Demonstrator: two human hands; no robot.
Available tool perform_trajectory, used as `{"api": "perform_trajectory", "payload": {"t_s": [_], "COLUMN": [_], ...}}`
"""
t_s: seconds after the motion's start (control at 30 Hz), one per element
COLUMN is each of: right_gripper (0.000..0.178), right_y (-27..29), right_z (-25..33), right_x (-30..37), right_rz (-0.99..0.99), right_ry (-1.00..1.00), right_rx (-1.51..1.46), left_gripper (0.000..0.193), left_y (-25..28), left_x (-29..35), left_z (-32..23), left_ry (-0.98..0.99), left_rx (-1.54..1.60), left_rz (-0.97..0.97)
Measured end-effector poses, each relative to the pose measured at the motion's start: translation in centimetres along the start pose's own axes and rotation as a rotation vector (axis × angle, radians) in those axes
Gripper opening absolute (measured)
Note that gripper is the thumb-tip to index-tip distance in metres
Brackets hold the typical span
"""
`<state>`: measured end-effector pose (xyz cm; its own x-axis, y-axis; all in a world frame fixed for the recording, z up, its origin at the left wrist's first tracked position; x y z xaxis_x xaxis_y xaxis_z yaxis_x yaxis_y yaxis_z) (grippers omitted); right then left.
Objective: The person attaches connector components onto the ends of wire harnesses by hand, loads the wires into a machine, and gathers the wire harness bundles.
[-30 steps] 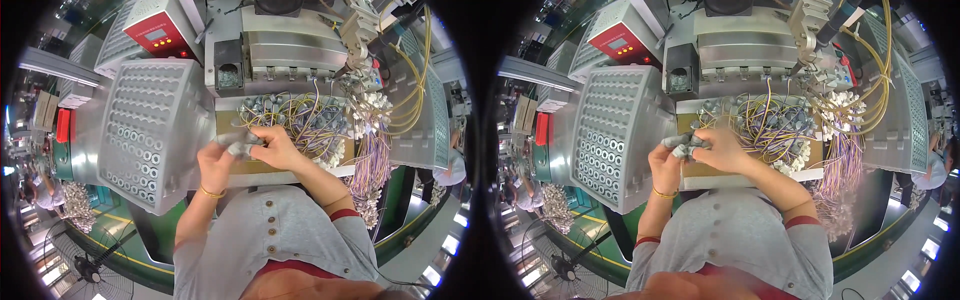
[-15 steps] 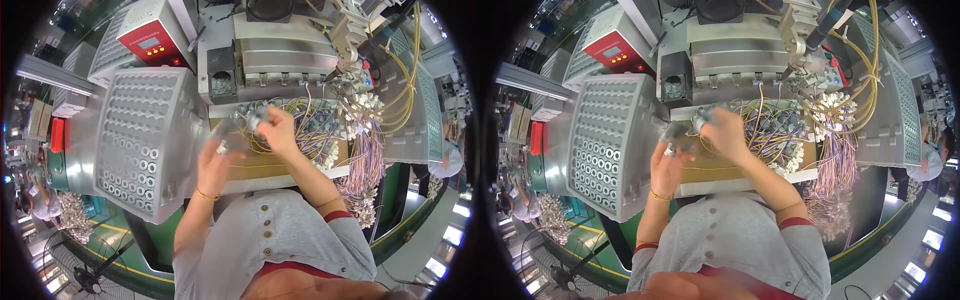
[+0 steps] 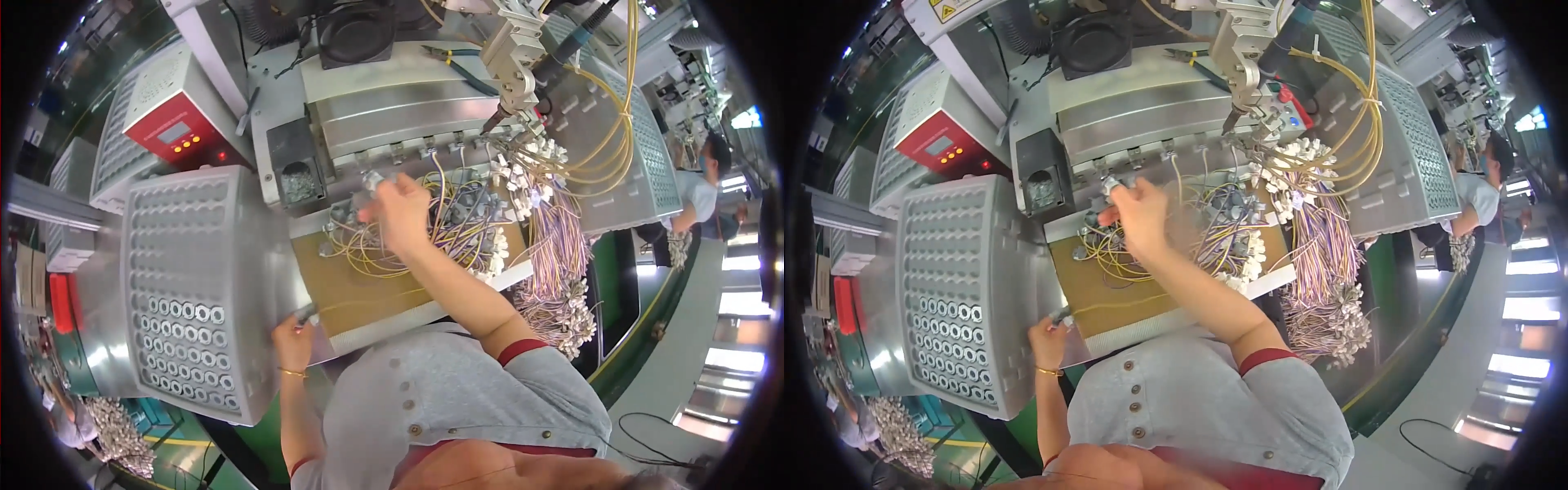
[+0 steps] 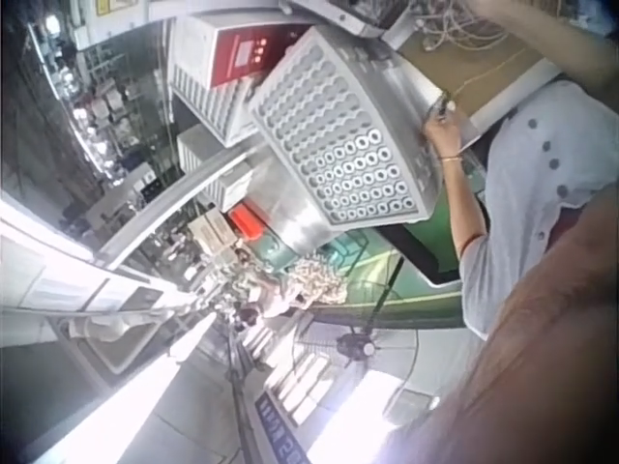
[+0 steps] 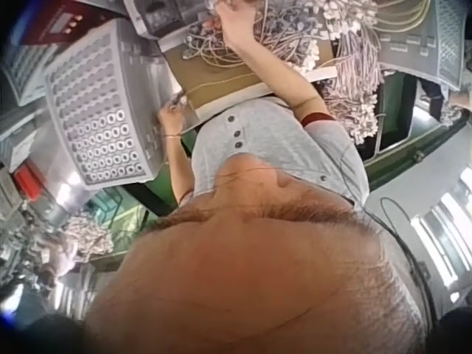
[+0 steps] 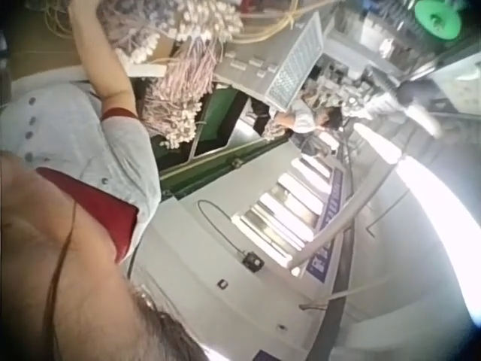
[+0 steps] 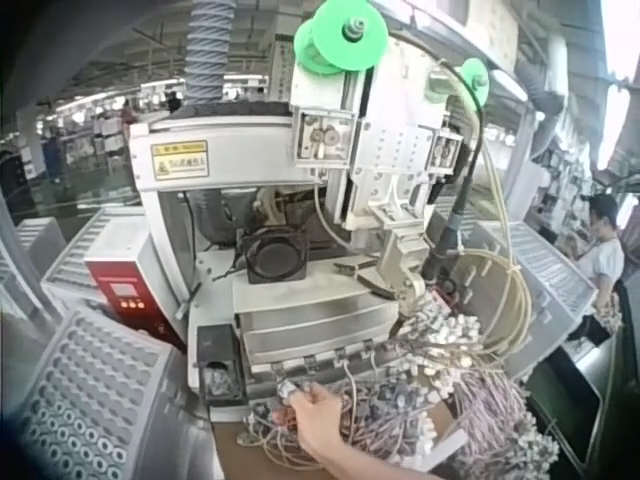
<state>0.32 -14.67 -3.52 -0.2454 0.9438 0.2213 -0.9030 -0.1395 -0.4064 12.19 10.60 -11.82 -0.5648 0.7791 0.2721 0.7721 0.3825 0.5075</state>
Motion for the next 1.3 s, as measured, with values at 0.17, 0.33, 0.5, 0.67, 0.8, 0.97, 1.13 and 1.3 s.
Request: {"api": "perform_trajectory", "payload": {"t_s": [0.17, 0.33, 0.5, 0.67, 0.8, 0.97, 1.13, 1.3], "right_gripper": [0.018, 0.012, 0.015, 0.009, 0.006, 0.008, 0.008, 0.008], "right_y": [-0.6, -0.2, -2.5, -2.5, -1.2, -1.4, -1.7, -2.2], "right_z": [0.3, 5.6, 1.2, 1.7, 1.7, 1.2, 1.8, 1.6], "right_x": [-1.0, 2.8, 10.0, 9.8, 9.3, 9.7, 8.4, 8.0], "right_rz": [0.072, 0.238, 1.042, 1.014, 1.015, 0.988, 0.869, 0.864], "right_ry": [-0.006, 0.667, 0.270, 0.203, 0.100, 0.105, 0.124, 0.344], "right_rx": [0.028, 1.015, 0.799, 0.746, 0.659, 0.647, 0.670, 0.621], "left_gripper": [0.019, 0.025, 0.031, 0.033, 0.022, 0.032, 0.032, 0.032], "left_y": [1.1, 3.8, 4.6, 7.9, 19.2, 25.4, 23.7, 10.1], "left_x": [-0.4, 1.2, 3.3, 2.3, -0.2, -2.5, -0.2, 1.6], "left_z": [-3.1, -9.8, -16.5, -15.6, -8.2, 0.7, -4.6, -12.5], "left_ry": [0.048, -0.316, -0.859, -0.658, -0.287, -0.067, -0.094, -0.139], "left_rx": [0.379, 0.109, -0.321, -0.474, -0.850, -1.163, -0.149, 0.611], "left_rz": [-0.099, -0.223, -0.405, -0.461, -0.840, -0.910, -0.838, -0.303]}}
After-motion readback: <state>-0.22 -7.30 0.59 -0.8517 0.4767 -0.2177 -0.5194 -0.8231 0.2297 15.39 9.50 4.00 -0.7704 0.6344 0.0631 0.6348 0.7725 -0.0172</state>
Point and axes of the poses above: each hand's wrist, its own x-axis away from the middle knuckle, its own y-axis out of the back of the hand, z = x × y, the point moved 5 cm from there along -x, towards the middle knuckle, and after that the axes turned 1 degree about z, right-handed, at the moved point
